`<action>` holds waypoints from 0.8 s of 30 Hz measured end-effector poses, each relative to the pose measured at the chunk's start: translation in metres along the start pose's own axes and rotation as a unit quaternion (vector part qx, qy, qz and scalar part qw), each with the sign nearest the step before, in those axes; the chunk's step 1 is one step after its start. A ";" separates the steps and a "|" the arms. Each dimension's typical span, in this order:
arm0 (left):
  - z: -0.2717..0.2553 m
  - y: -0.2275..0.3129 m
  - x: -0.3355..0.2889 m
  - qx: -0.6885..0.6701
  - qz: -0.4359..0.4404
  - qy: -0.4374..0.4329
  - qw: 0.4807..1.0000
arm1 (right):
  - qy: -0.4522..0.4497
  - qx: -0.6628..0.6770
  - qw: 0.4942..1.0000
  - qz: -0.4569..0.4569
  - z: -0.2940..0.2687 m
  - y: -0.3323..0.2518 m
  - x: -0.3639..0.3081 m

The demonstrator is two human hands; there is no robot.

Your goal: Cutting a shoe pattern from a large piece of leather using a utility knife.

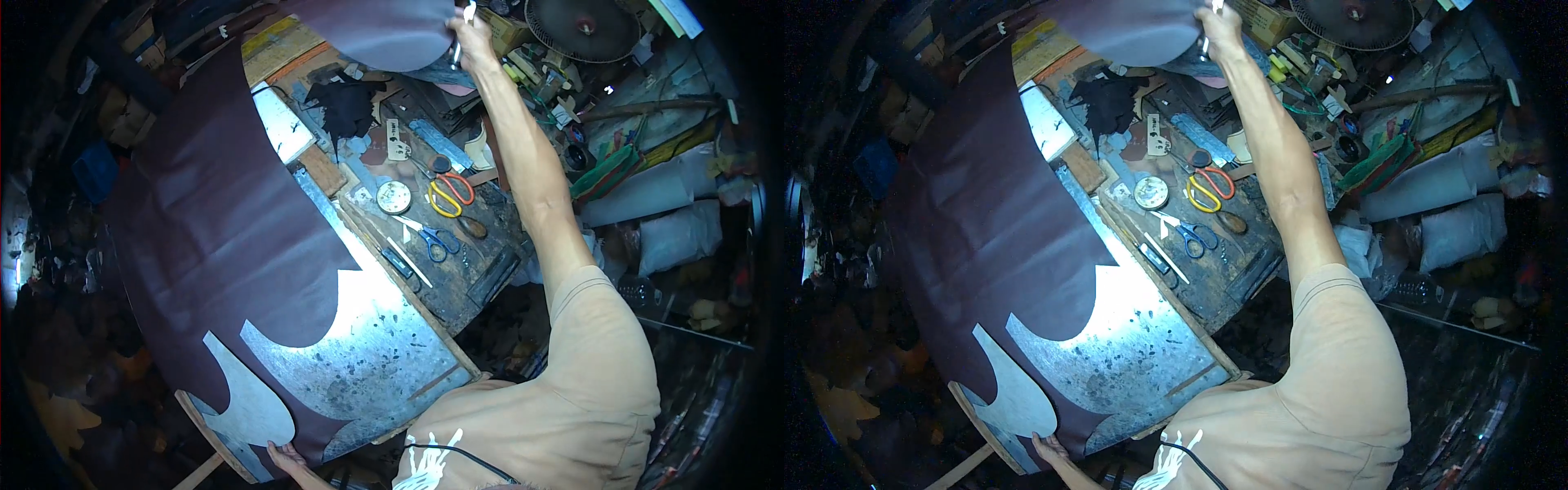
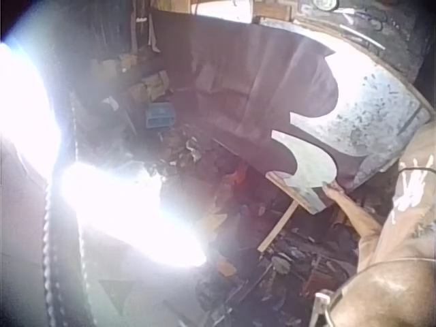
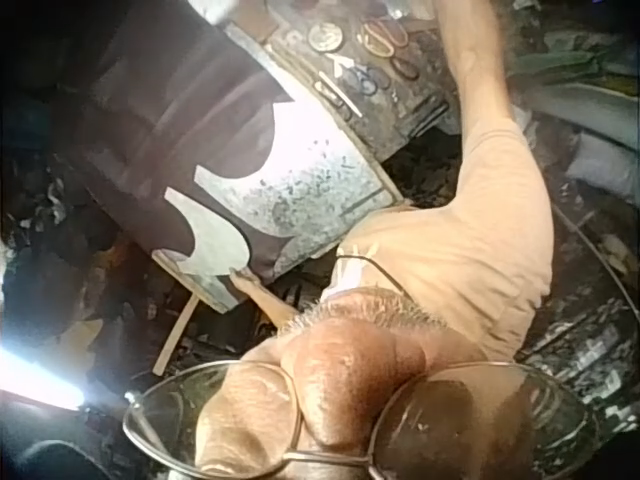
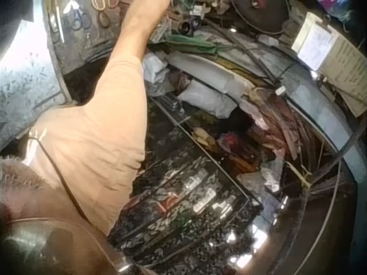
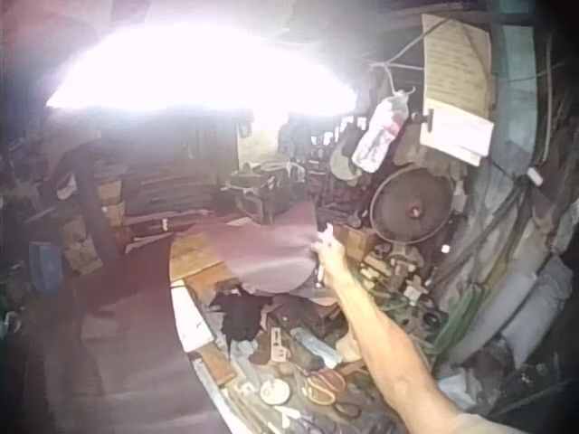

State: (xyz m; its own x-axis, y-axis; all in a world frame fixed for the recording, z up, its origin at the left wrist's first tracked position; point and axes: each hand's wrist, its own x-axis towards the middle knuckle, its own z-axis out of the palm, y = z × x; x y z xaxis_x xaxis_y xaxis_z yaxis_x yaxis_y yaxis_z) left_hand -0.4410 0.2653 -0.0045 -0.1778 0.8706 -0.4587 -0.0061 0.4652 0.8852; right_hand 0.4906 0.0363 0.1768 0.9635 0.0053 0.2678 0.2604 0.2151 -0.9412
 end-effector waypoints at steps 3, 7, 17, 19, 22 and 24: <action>0.007 0.000 -0.004 0.018 -0.001 0.033 0.999 | 0.057 -0.142 0.964 0.215 -0.046 0.065 0.013; 0.011 0.003 -0.013 0.020 -0.003 0.054 0.998 | 0.088 -0.190 0.929 0.305 -0.059 0.084 -0.014; 0.025 0.031 -0.026 -0.144 0.020 -0.101 0.984 | -0.064 -0.292 0.952 0.061 -0.071 0.054 -0.085; 0.036 0.058 -0.031 -0.148 0.058 -0.104 0.982 | -0.117 -0.207 0.969 0.069 -0.048 0.039 -0.127; 0.047 0.094 -0.028 -0.164 0.100 -0.124 0.974 | -0.207 -0.193 0.955 0.088 -0.004 0.011 -0.198; 0.080 0.106 -0.026 -0.184 0.109 -0.153 0.965 | -0.256 -0.202 0.936 0.132 0.020 0.015 -0.243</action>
State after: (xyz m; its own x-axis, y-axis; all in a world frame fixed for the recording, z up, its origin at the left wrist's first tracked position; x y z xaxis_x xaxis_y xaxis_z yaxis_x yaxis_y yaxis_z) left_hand -0.3579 0.3051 0.0950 0.0849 0.9742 -0.2089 -0.3606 0.2255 0.9051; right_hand 0.2592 0.0574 0.1020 0.8686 0.4952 -0.0185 0.1198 -0.2462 -0.9618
